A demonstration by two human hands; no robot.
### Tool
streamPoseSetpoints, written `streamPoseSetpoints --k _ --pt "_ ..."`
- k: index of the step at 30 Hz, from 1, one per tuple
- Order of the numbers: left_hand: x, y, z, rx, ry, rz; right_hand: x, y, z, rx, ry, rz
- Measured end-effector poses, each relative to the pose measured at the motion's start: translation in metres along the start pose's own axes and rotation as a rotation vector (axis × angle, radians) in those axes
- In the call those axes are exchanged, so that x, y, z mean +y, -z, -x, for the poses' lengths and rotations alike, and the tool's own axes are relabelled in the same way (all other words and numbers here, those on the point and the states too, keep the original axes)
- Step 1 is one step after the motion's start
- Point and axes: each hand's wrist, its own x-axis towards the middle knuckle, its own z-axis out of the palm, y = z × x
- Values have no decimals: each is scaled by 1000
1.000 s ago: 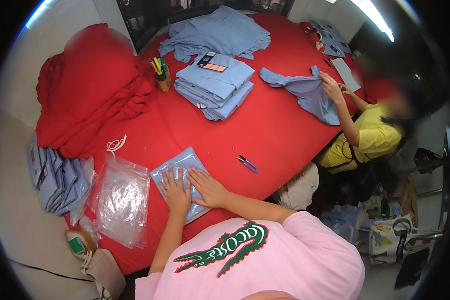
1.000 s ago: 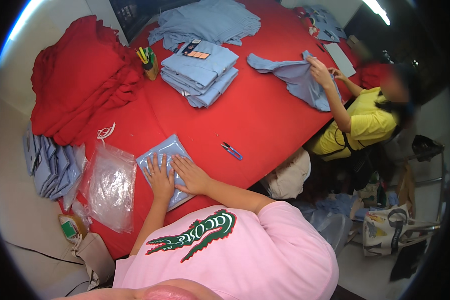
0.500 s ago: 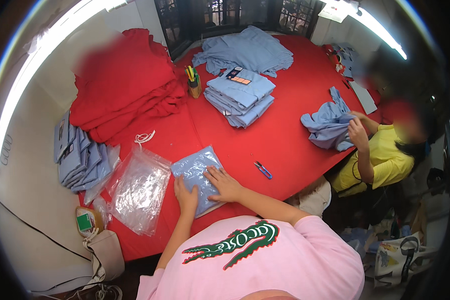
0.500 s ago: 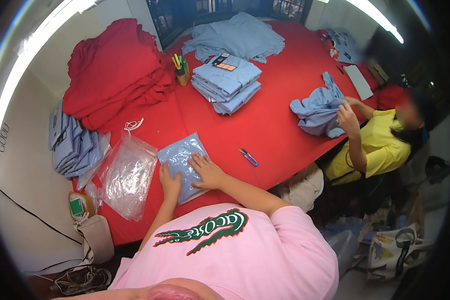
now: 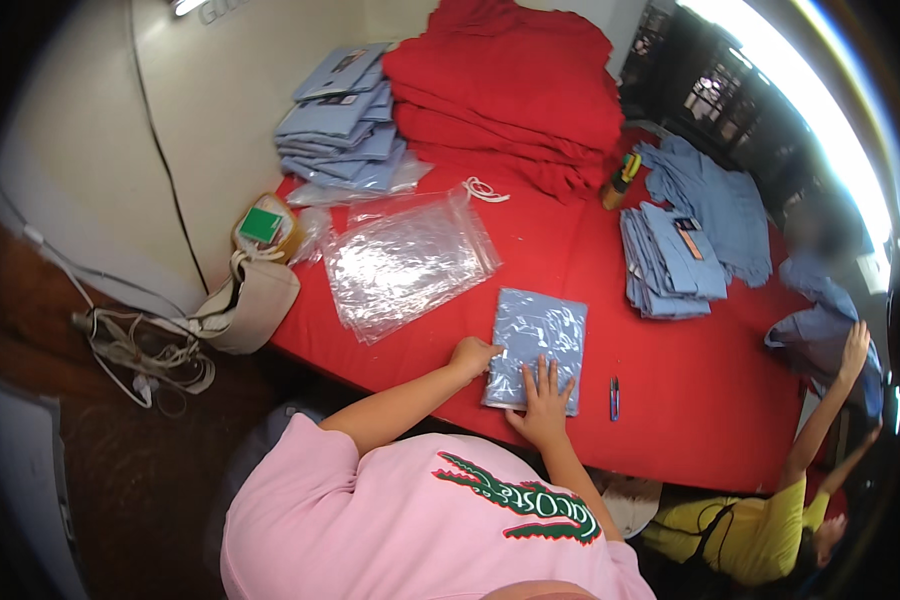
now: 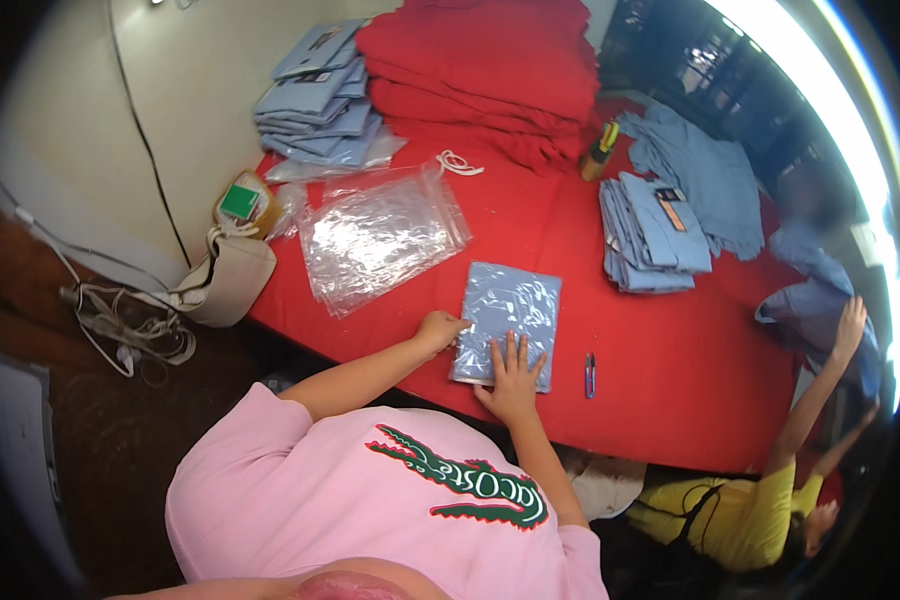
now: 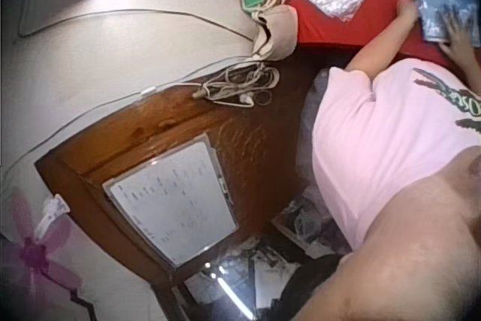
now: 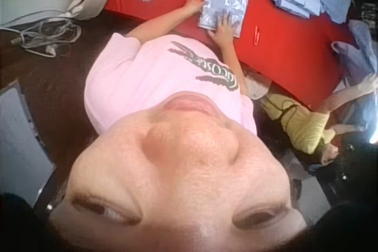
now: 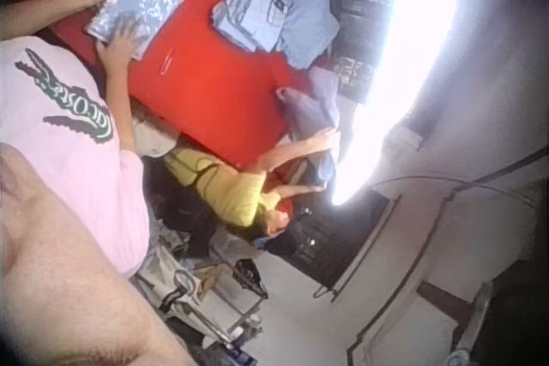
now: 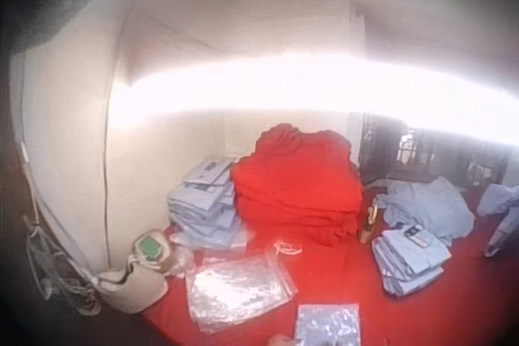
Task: The person places folded shirts into individual plastic bags, seals the bags by folding over the adhesive flaps, and then stacks the packaged items on the table.
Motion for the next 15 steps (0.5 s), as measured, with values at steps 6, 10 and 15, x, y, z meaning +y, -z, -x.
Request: streamPoseSetpoints --k 6,10,15 --pt "-28 -1 5 21 -427 -188 19 19 -20 -11 58 155" --pt "48 19 70 -13 -875 -893 32 86 -28 64 31 -182" --pt "87 69 106 -293 -764 -785 12 211 -40 -359 33 -705"
